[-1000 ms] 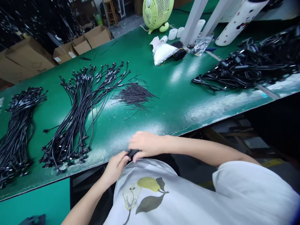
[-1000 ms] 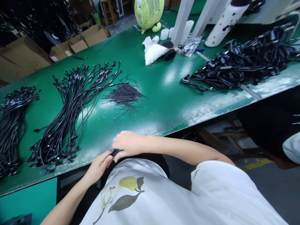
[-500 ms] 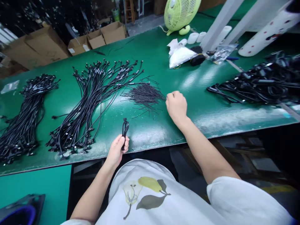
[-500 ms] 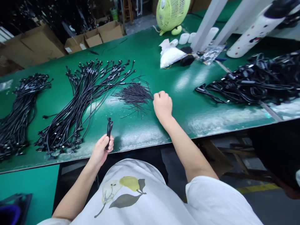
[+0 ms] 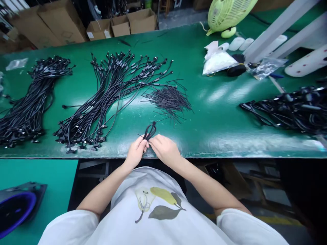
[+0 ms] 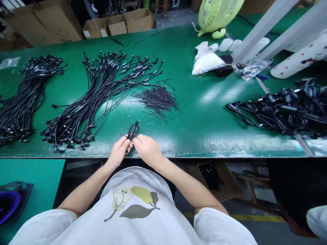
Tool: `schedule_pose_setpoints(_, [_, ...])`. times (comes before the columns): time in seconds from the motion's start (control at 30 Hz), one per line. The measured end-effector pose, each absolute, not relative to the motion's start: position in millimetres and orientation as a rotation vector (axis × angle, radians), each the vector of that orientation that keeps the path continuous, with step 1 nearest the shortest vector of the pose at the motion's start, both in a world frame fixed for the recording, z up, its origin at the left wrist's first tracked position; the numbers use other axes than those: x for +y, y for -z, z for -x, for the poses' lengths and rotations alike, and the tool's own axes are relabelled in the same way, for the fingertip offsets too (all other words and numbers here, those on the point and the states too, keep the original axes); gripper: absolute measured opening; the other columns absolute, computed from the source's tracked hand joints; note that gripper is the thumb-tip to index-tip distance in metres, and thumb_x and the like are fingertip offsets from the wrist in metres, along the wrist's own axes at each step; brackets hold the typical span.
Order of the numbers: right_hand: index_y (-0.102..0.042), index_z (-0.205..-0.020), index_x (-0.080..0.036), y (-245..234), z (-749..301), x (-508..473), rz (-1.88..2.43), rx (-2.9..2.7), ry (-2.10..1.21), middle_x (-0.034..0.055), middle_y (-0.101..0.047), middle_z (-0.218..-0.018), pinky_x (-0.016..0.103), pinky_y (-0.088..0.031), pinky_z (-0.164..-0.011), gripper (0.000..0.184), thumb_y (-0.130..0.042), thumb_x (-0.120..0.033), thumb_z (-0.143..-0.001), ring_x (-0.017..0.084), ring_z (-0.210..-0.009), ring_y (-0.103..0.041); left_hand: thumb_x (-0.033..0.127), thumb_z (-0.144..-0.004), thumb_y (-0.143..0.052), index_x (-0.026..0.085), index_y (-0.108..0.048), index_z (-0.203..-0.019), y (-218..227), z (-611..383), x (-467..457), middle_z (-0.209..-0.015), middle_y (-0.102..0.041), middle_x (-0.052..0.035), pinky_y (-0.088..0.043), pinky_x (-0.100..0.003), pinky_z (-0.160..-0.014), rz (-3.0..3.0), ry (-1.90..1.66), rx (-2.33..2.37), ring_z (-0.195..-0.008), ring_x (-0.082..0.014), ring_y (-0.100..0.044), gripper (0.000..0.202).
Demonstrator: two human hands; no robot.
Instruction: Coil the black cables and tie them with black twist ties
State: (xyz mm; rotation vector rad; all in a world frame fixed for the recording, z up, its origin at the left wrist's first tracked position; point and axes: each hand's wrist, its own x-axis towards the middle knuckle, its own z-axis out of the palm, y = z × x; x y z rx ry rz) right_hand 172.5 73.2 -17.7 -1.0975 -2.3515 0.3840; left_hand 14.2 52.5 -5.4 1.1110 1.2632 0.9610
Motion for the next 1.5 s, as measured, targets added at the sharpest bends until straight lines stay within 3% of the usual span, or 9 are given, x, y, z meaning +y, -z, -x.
schedule_pose_setpoints(0.1, [-0.062, -0.097, -0.013, 5, -179, 83, 0.683, -2.675, 0.178, 0.01, -0.063, -0.097, 0.033, -0.039, -0.08, 0.029, -0.033, -0.011, -0.097, 0.019, -0.089, -0.055, 0.035, -0.087, -0.052, 0.017, -0.066, -0.098, 7, -6, 57, -0.063, -0.049, 0.0018, -0.036, -0.025, -0.062, -1.325, -0.845, 1.407, -0.06, -0.0131, -0.043, 0.026])
schedule_pose_setpoints(0.23, [-0.061, -0.102, -0.012, -12, -178, 96, 0.227, -2.828, 0.495, 0.0131, -0.06, -0.115, 0.039, -0.037, -0.092, 0.028, -0.033, -0.01, -0.095, 0.022, -0.103, -0.054, 0.039, -0.082, -0.055, 0.017, -0.057, -0.069, 7, 3, 59, -0.051, -0.042, 0.0044, -0.03, -0.024, -0.052, -1.19, -0.628, 1.281, -0.05, -0.0105, -0.037, 0.026])
schedule_pose_setpoints(0.37, [-0.058, -0.093, -0.013, -29, -170, 98, 0.082, -2.97, 0.519, 0.0091, -0.061, -0.087, 0.035, -0.037, -0.072, 0.023, -0.035, -0.01, -0.095, 0.019, -0.074, -0.052, 0.038, -0.072, -0.061, 0.017, -0.049, -0.068, 9, 7, 55, -0.052, -0.038, 0.0074, -0.022, -0.019, -0.047, -0.852, -0.594, 1.062, -0.048, -0.0062, -0.031, 0.024])
schedule_pose_setpoints(0.5, [-0.057, -0.096, -0.011, -38, -162, 89, 0.097, -3.042, 0.509, 0.0078, -0.055, -0.078, 0.034, -0.029, -0.06, 0.024, -0.034, -0.007, -0.093, 0.02, -0.069, -0.047, 0.031, -0.064, -0.063, 0.017, -0.048, -0.066, 12, 10, 52, -0.055, -0.04, 0.007, -0.02, -0.018, -0.046, -0.75, -0.576, 1.006, -0.048, -0.0046, -0.033, 0.021])
schedule_pose_setpoints(0.9, [-0.063, -0.09, -0.01, -34, -160, 75, -0.049, -3.112, 0.589, 0.0086, -0.049, -0.073, 0.036, -0.025, -0.057, 0.027, -0.037, -0.003, -0.086, 0.021, -0.067, -0.043, 0.022, -0.06, -0.062, 0.016, -0.05, -0.064, 21, 10, 46, -0.057, -0.045, 0.0044, -0.023, -0.019, -0.044, -0.601, -0.497, 0.906, -0.049, -0.0057, -0.037, 0.014])
schedule_pose_setpoints(1.1, [-0.057, -0.075, -0.015, -20, -154, 107, 0.362, -3.024, 0.433, 0.0056, -0.051, -0.065, 0.034, -0.023, -0.055, 0.02, -0.041, -0.005, -0.083, 0.018, -0.056, -0.041, 0.01, -0.067, -0.054, 0.017, -0.059, -0.077, 7, 5, 51, -0.069, -0.053, 0.0034, -0.038, -0.024, -0.067, -0.707, -0.843, 0.954, -0.067, -0.01, -0.046, 0.013])
schedule_pose_setpoints(1.2, [-0.056, -0.073, -0.017, -14, -142, 115, 0.686, -2.809, 0.298, 0.0039, -0.053, -0.065, 0.031, -0.027, -0.057, 0.021, -0.041, -0.011, -0.088, 0.016, -0.057, -0.044, 0.025, -0.081, -0.056, 0.015, -0.065, -0.085, 9, 6, 67, -0.077, -0.06, 0.0001, -0.041, -0.028, -0.078, -0.712, -1.081, 1.004, -0.078, -0.0137, -0.051, 0.014])
schedule_pose_setpoints(1.33, [-0.057, -0.075, -0.018, -9, -126, 102, 0.838, -2.538, 0.171, 0.004, -0.058, -0.069, 0.027, -0.033, -0.063, 0.028, -0.038, -0.018, -0.095, 0.016, -0.066, -0.051, 0.066, -0.089, -0.035, 0.012, -0.069, -0.092, 8, 17, 84, -0.084, -0.066, -0.0084, -0.043, -0.032, -0.084, -0.64, -1.046, 0.938, -0.09, -0.0206, -0.058, 0.064])
schedule_pose_setpoints(1.5, [-0.056, -0.077, -0.02, -10, -134, 112, 0.986, -2.471, -0.367, 0.0028, -0.061, -0.074, 0.025, -0.038, -0.062, 0.032, -0.032, -0.025, -0.097, 0.016, -0.068, -0.055, 0.071, -0.088, -0.03, 0.017, -0.07, -0.091, -9, 28, 63, -0.101, -0.064, -0.0084, -0.036, -0.034, -0.098, -1.248, -1.242, 1.152, -0.102, -0.0214, -0.052, 0.067])
